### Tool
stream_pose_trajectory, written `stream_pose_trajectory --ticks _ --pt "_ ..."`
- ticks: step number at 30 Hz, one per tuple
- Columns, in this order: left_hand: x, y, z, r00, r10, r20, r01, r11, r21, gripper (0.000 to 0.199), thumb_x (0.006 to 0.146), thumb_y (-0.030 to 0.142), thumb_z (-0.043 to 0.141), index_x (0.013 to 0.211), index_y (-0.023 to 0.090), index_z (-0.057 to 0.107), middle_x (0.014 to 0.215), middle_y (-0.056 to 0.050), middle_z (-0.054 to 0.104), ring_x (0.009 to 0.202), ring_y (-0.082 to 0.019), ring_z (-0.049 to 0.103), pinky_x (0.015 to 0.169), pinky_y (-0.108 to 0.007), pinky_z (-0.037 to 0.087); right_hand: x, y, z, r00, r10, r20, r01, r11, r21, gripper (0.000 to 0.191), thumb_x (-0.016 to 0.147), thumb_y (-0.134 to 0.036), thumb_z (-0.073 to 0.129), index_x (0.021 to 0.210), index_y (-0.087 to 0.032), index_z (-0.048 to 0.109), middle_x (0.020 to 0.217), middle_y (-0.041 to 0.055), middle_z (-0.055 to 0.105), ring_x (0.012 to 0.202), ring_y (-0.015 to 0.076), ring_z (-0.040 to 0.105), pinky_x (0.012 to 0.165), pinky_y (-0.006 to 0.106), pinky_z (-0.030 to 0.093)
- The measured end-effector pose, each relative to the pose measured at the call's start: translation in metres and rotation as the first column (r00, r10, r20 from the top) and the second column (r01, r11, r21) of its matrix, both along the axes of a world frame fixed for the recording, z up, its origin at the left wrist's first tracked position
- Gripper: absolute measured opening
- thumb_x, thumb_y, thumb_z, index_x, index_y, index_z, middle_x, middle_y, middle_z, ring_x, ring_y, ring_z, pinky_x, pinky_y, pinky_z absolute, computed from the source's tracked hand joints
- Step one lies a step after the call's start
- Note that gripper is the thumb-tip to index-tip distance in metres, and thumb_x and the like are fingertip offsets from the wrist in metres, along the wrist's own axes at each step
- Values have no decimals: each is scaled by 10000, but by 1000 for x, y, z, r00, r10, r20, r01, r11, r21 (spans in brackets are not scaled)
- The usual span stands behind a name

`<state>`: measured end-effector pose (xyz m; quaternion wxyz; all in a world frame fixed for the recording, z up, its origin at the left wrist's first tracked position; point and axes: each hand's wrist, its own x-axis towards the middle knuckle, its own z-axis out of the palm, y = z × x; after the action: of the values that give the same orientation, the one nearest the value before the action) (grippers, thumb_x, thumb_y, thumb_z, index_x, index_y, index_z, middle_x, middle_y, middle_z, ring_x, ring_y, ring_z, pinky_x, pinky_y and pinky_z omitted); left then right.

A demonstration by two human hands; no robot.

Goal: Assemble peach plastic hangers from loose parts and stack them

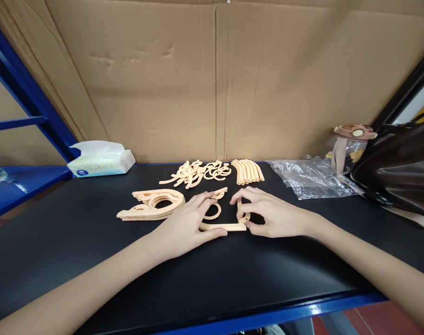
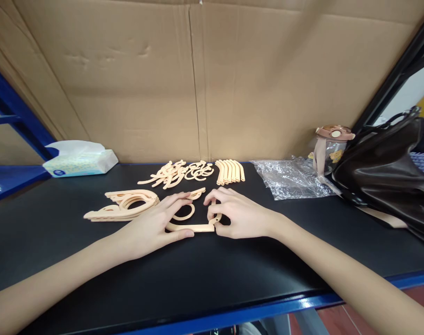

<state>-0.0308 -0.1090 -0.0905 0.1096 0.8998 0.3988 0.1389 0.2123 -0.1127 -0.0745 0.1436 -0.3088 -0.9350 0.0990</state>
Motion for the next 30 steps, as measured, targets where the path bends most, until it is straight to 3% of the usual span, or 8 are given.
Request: stream_pose_trajectory --ticks 4,10,17,25,30 --pt "0 -2 2 1000 5 -14 -5 1000 -17 670 828 626 456 1368 251 327 1460 -106 300 1292 -306 359 1033 -460 341 1 -1 1 1000 9 -13 -10 999 -31 131 815 -161 547 884 -220 643 1213 45 490 1108 187 468 972 351 354" --pt "-4 -2 8 994 -102 -42 100 994 -54 368 874 555 437 1102 287 548 1478 -39 276 1330 -292 303 1035 -459 341 2 0 -1 998 -51 33 51 999 -16 130 833 -196 540 905 -231 642 1142 21 552 1030 183 520 942 352 373" --pt "-5 1 3 993 -18 -119 16 1000 -20 631 850 623 414 1346 235 397 1481 -91 283 1313 -279 342 1042 -412 346 1 0 1 998 -45 52 42 998 45 95 857 -210 523 810 -195 604 910 3 611 869 151 553 869 323 373" --pt "-3 1 1 993 0 -120 3 1000 20 716 834 666 385 1372 194 379 1478 -97 298 1316 -290 339 1043 -410 337 -6 -2 4 998 -53 47 51 998 32 288 810 -473 608 829 -190 560 831 -19 595 783 140 531 782 295 371" --pt "-1 -1 3 991 26 -130 -27 1000 -2 780 808 698 392 1385 174 354 1486 -112 276 1321 -295 329 1048 -426 328 -9 -5 3 999 -11 36 10 1000 25 268 783 -421 659 880 -193 555 840 -28 593 782 134 511 762 277 371"
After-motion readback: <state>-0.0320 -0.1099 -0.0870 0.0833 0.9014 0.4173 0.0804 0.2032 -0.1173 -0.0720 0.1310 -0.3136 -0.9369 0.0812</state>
